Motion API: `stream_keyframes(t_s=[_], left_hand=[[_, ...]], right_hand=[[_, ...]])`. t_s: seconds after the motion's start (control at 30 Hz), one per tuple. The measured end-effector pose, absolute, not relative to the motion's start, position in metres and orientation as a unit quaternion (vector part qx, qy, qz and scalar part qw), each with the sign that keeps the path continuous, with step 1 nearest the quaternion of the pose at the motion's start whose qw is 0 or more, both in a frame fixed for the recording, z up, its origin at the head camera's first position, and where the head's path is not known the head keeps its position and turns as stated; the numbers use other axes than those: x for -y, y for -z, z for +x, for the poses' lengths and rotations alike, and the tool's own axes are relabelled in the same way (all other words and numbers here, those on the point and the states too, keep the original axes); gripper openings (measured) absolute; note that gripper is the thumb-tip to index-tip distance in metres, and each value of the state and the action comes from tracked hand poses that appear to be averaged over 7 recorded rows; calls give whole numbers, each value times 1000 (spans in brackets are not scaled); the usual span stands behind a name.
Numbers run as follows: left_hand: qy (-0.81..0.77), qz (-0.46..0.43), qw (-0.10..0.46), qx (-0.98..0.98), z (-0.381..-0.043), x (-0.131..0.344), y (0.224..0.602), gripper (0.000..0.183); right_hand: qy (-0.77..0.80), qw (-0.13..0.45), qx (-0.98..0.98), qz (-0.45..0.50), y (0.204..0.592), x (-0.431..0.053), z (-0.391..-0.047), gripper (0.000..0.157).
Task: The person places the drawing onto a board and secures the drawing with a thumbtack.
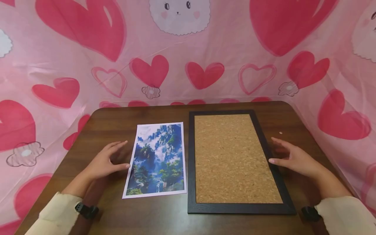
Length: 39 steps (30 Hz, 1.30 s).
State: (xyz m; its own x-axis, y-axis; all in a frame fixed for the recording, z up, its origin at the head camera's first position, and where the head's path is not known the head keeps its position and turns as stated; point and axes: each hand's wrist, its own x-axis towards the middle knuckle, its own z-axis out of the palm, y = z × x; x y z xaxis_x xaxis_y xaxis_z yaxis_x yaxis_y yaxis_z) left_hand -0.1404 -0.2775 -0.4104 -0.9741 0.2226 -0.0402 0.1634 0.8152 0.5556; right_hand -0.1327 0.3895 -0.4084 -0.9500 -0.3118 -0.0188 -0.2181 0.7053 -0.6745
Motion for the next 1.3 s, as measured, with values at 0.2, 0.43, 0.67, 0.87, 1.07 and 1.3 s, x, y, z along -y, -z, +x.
stream_keyframes(t_s=[0.2,0.43,0.67,0.87,1.07,1.3], left_hand=[[-316,113,48,-941,-146,276,414,98],[-322,110,34,-940,-152,274,425,98],[-327,99,48,-939,-157,269,427,99],[-335,97,63,-935,-161,266,427,95],[-404,53,94,-909,-165,265,426,81],[-465,-18,108,-879,-169,258,424,68]], right_hand=[[392,96,-906,-127,414,-389,-136,79],[408,117,-898,-118,422,-393,-141,80],[422,121,-890,-125,426,-395,-143,75],[406,112,-898,-126,427,-395,-140,71],[394,127,-902,-122,425,-394,-142,73],[389,123,-904,-129,423,-392,-142,72]])
